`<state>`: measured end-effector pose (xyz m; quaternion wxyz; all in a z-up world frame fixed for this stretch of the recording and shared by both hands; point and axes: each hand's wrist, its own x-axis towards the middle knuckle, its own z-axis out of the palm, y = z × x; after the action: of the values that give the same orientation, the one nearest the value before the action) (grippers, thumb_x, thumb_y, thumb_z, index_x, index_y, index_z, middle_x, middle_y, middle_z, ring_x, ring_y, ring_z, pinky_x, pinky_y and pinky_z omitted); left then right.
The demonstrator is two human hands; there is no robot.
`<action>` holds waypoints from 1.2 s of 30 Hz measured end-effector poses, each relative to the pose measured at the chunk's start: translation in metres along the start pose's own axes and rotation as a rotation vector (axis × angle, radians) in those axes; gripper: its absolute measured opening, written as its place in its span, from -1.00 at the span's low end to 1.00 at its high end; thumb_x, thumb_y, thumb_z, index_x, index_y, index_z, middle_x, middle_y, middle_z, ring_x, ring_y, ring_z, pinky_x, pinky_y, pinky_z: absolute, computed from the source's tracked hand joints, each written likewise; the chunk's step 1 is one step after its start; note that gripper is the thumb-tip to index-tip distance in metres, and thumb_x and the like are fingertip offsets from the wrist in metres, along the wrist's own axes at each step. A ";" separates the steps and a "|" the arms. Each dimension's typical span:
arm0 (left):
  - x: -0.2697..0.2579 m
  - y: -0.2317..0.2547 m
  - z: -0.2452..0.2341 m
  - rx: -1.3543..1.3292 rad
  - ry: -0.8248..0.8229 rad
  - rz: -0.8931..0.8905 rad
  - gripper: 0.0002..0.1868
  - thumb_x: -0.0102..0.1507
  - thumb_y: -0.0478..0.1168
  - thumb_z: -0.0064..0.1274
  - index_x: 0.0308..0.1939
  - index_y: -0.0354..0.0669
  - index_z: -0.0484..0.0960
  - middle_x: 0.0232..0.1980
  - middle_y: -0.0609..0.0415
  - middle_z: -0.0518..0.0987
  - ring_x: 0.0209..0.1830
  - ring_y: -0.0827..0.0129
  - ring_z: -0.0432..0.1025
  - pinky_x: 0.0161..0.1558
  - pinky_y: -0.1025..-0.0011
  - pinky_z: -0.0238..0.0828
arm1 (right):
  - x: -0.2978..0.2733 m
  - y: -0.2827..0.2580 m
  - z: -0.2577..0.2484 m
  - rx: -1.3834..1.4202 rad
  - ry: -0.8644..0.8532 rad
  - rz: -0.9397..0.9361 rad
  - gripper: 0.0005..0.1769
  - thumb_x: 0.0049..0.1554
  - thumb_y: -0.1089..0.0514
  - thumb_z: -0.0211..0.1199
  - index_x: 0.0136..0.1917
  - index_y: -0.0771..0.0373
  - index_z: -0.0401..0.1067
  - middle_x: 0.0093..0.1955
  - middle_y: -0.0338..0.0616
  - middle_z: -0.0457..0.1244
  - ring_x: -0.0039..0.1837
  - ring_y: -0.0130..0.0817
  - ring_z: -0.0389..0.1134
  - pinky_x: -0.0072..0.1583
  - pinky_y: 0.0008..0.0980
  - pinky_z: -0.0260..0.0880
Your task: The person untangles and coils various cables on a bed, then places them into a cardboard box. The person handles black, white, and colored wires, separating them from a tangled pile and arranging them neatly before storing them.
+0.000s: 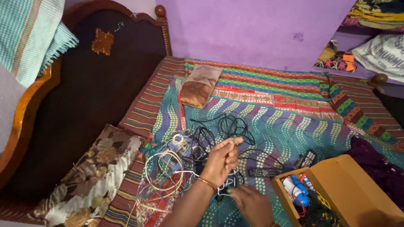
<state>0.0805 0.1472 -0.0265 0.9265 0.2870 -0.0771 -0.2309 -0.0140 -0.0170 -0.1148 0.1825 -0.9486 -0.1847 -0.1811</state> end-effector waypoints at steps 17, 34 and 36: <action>-0.019 -0.021 -0.002 0.726 -0.303 -0.358 -0.69 0.44 -0.08 -0.20 -0.07 -0.22 0.56 -0.45 0.23 0.49 -0.61 0.58 0.24 -0.58 0.58 0.09 | 0.057 -0.005 -0.154 -0.117 -0.005 -0.140 -0.76 -0.09 0.02 0.40 -0.09 -0.22 0.66 -0.21 -0.42 0.39 -0.16 -0.36 0.43 -0.19 -0.32 0.42; -0.023 0.009 0.007 -0.092 -0.125 -0.164 -0.68 0.47 -0.07 -0.16 0.04 -0.22 0.58 -0.54 0.34 0.20 -0.68 0.66 -0.02 -0.61 0.60 -0.12 | 0.037 0.019 -0.075 0.186 0.108 0.168 -0.62 0.14 0.15 0.10 0.20 0.00 0.54 -0.17 -0.20 0.45 -0.14 -0.17 0.46 -0.12 -0.22 0.43; -0.017 0.004 0.010 -0.113 -0.070 -0.065 -0.70 0.47 -0.09 -0.15 0.04 -0.22 0.57 -0.53 0.34 0.22 -0.65 0.64 0.00 -0.58 0.59 -0.10 | 0.030 -0.002 -0.054 -0.122 -0.015 0.194 -0.64 0.13 0.07 0.12 0.16 -0.17 0.57 -0.13 -0.23 0.44 -0.19 -0.17 0.45 -0.15 -0.15 0.42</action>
<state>0.0642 0.1527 -0.0163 0.9300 0.2282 -0.0867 -0.2747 -0.0038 -0.0295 -0.0554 0.1396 -0.9727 -0.0820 -0.1662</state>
